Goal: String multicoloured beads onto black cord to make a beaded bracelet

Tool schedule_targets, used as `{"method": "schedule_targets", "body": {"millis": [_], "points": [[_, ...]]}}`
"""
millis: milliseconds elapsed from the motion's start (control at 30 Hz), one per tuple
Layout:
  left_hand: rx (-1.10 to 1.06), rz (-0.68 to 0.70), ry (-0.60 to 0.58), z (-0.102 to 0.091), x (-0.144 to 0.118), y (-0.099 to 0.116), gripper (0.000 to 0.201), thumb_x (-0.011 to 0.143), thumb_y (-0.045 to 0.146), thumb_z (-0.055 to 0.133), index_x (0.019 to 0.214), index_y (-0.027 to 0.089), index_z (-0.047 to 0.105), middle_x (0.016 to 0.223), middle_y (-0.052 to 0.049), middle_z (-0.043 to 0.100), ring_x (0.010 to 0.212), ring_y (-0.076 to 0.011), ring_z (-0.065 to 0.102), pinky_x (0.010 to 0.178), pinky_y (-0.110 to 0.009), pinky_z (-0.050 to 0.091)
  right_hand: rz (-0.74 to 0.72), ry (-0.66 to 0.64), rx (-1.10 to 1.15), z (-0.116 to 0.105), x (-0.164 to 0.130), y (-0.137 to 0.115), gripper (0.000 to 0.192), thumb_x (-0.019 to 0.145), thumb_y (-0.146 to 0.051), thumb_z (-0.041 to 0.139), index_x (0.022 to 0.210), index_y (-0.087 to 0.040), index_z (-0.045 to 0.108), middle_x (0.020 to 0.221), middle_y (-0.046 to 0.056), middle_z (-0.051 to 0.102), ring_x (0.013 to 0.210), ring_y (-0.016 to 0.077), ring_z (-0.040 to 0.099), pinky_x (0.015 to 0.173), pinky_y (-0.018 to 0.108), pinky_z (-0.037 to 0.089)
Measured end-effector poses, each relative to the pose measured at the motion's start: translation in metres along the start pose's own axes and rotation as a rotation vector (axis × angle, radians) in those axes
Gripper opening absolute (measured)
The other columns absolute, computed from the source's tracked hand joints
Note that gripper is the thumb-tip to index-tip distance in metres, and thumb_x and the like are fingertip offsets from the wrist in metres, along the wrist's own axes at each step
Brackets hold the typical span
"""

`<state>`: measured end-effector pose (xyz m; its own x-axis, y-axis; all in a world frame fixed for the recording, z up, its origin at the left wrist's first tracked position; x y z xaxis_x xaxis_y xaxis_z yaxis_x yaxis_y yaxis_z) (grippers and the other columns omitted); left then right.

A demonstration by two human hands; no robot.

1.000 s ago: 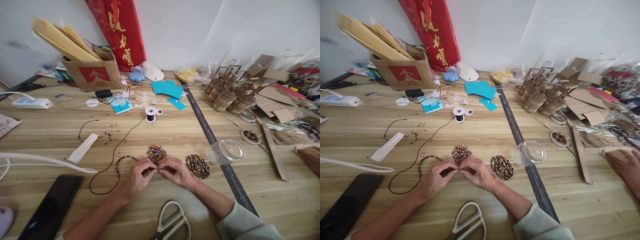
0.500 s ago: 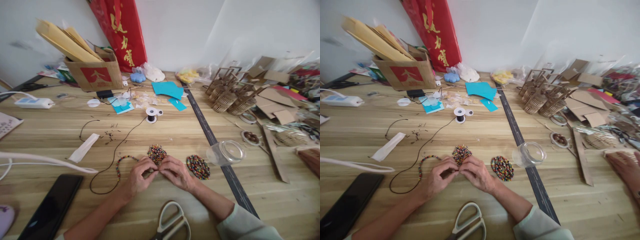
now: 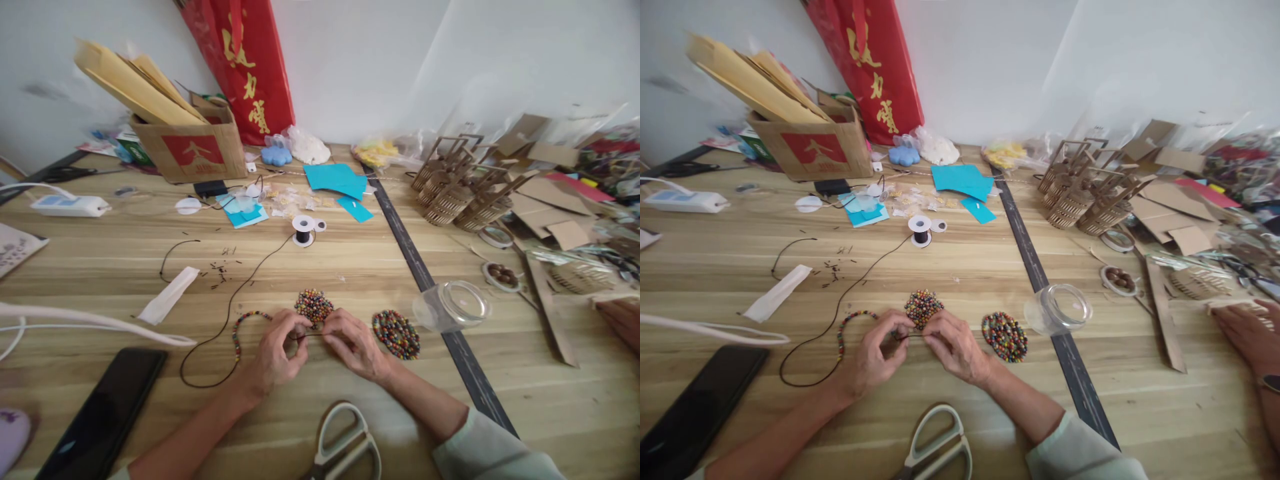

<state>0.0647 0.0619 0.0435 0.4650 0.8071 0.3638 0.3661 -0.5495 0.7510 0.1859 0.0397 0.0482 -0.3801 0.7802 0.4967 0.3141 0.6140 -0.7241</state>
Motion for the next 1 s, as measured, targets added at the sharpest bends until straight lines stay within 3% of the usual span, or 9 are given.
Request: {"method": "schedule_targets", "body": {"millis": [200,433,867,1000], "points": [[-0.021,-0.019,-0.005,0.002,-0.001,-0.002,0.017,0.078,0.015,0.06,0.095,0.017,0.06,0.073,-0.002,0.06,0.07,-0.0174,0.057,0.07,-0.031,0.05,-0.008,-0.02,-0.003,0.003,0.0,0.001,0.008,0.096,-0.021,0.048,0.093,-0.019,0.055,0.085,0.007,0.06,0.082,0.0171,0.057,0.07,0.029,0.05],[-0.083,-0.012,-0.017,0.003,0.002,-0.001,0.004,0.082,0.016,0.062,0.083,0.017,0.066,0.075,-0.005,0.065,0.075,-0.0185,0.06,0.072,-0.031,0.05,-0.027,-0.04,0.002,0.007,-0.001,0.0,0.008,0.095,-0.019,0.049,0.095,-0.019,0.057,0.087,0.008,0.062,0.082,0.0165,0.058,0.072,0.029,0.051],[-0.132,0.048,-0.034,0.005,0.004,0.001,0.009,0.081,0.01,0.061,0.075,0.015,0.065,0.071,-0.006,0.067,0.073,-0.0191,0.06,0.07,-0.032,0.05,-0.025,-0.042,0.004,0.006,0.002,-0.004,0.008,0.093,-0.017,0.052,0.095,-0.018,0.059,0.085,0.007,0.063,0.08,0.0163,0.059,0.069,0.028,0.051],[-0.124,0.016,0.016,-0.001,0.005,-0.001,0.011,0.082,0.01,0.059,0.075,0.016,0.065,0.073,-0.006,0.067,0.074,-0.0185,0.061,0.071,-0.032,0.051,0.02,0.067,-0.078,-0.004,0.001,0.002,0.009,0.093,-0.019,0.053,0.098,-0.019,0.06,0.088,0.008,0.063,0.083,0.0181,0.059,0.072,0.031,0.051]]}}
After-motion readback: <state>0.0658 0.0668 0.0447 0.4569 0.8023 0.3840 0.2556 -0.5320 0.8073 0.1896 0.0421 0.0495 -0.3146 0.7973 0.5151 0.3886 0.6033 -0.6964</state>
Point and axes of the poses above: each hand's wrist, its own x-axis towards the middle knuckle, its own z-axis out of the palm, y = z × x, the point moved 9 cm from there along x, towards the middle knuckle
